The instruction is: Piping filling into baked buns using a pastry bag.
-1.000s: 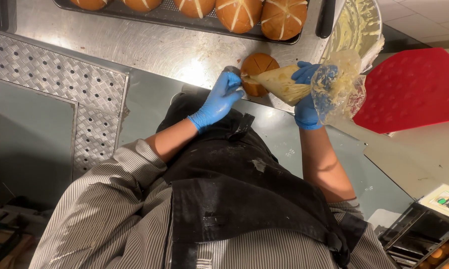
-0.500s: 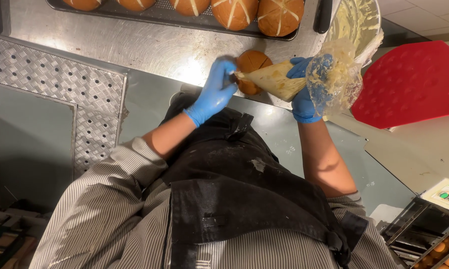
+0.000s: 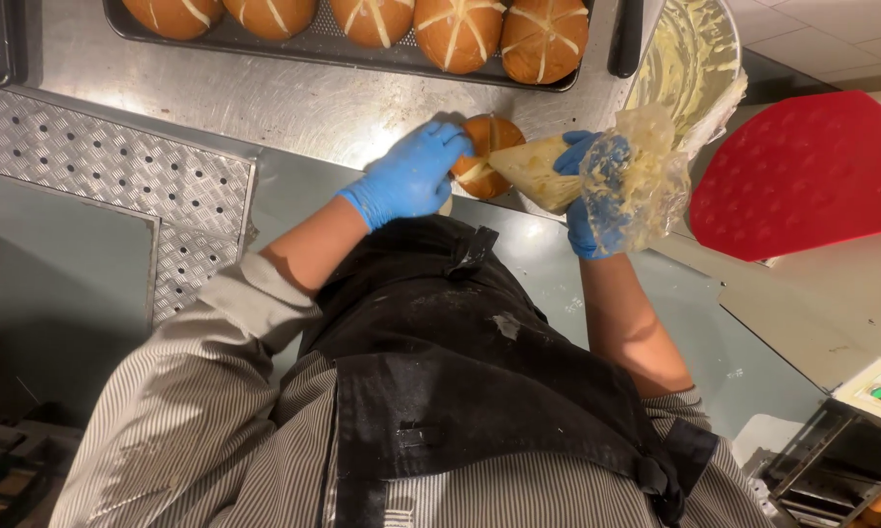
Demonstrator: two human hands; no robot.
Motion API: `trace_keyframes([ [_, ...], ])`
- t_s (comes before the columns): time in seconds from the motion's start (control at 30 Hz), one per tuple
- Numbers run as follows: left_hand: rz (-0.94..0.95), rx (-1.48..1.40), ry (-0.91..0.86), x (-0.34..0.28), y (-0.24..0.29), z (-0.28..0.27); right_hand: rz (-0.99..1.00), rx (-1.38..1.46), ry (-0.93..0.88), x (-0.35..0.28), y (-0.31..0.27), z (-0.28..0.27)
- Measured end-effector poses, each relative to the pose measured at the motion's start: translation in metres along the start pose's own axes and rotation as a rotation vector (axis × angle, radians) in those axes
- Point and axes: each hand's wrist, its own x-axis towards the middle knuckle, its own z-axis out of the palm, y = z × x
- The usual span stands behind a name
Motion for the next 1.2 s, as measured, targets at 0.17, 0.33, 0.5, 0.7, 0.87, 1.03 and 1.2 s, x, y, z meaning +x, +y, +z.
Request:
trace_keyframes([
  [0.17,-0.041,-0.109,0.097,-0.013,0.016,0.007,0.059,0.079,-0.013,-0.006,0.001,0.004],
  [0.33,-0.123,-0.178,0.099,-0.020,0.015,0.016,0.207,0.057,0.052,-0.011,0.013,0.007],
  [0.5,-0.089,-0.242,0.167,-0.029,0.013,0.019,0.365,0.175,0.055,-0.007,0.016,0.017],
  [0.7,-0.247,-0.463,0.093,-0.027,0.017,0.001,0.506,0.253,0.138,-0.007,0.040,0.012],
  [0.87,-0.032,-0.206,0.202,0.004,-0.007,-0.004,0.324,0.160,0.063,-0.001,0.009,0.022],
  [1.03,0.071,-0.013,0.056,0.021,-0.021,-0.015,0.017,0.049,0.012,0.001,0.005,0.019],
  [1.2,0.057,0.136,-0.040,0.002,-0.009,-0.022,0.000,0.139,0.093,0.000,-0.005,0.016],
])
